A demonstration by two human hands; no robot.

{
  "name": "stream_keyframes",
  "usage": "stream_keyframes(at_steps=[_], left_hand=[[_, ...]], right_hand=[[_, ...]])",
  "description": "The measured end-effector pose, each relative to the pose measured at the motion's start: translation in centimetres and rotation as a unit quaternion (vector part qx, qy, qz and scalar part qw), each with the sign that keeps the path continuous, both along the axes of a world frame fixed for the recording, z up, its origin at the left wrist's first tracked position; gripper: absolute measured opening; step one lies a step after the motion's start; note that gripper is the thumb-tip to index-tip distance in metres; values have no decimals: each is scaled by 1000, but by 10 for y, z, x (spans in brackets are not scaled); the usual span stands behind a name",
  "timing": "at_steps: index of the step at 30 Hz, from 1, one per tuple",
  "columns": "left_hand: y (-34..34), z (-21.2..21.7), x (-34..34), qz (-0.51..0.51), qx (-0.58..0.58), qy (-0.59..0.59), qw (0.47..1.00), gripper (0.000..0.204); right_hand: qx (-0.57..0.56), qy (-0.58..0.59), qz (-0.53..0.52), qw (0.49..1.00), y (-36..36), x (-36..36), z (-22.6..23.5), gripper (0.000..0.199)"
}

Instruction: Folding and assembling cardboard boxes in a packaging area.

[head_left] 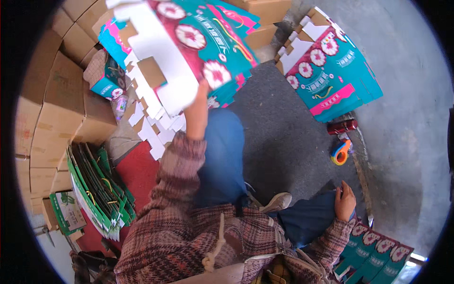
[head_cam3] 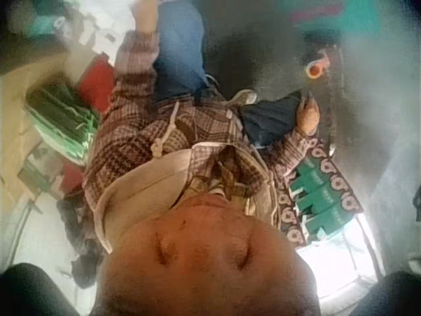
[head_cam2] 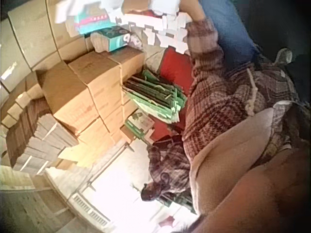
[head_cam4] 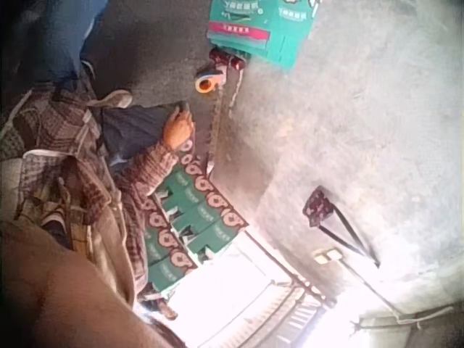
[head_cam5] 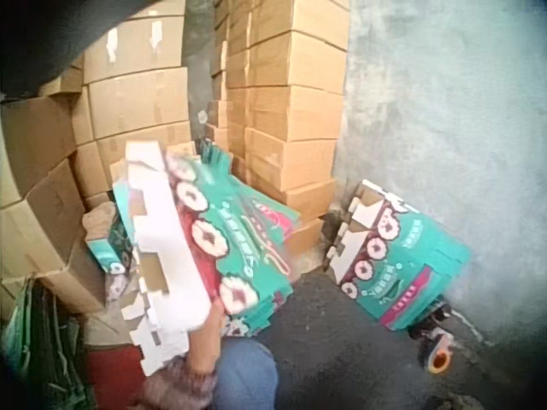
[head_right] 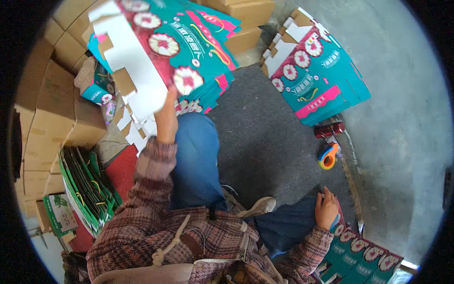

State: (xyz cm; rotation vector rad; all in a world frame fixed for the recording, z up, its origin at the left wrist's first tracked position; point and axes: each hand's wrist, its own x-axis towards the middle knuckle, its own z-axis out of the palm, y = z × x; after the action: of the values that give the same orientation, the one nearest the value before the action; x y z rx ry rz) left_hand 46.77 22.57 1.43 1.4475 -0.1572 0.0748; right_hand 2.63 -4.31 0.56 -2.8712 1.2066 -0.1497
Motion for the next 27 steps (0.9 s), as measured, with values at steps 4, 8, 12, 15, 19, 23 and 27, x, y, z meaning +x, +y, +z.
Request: stream_keyframes(at_steps=[4,8,12,15,19,23,27], left_hand=[[14,25,-70,-59,197,-276,939,20],[0,47,-71,-178,99,-222,954,21],[-40,30,-43,-292,87,-209,929,20],[-61,-10,-41,-410,111,-135,895,16],[-69,-28,-39,-474,81,-92,872,15],[-69,-13,-45,-522,79,-65,847,19],[-65,-17,-37,-558,119,-87,817,23]], right_hand=[[-19,-22,26,999,-3,-10,-6,27],[7,-63,-17,998,1,-17,4,31],[-102,-217,21,971,2,-5,12,43],[-149,-276,13,949,22,14,40,49],[-107,-244,95,959,24,39,82,57],[-15,-186,164,969,-7,63,102,59],[402,-67,140,903,-32,80,114,61]])
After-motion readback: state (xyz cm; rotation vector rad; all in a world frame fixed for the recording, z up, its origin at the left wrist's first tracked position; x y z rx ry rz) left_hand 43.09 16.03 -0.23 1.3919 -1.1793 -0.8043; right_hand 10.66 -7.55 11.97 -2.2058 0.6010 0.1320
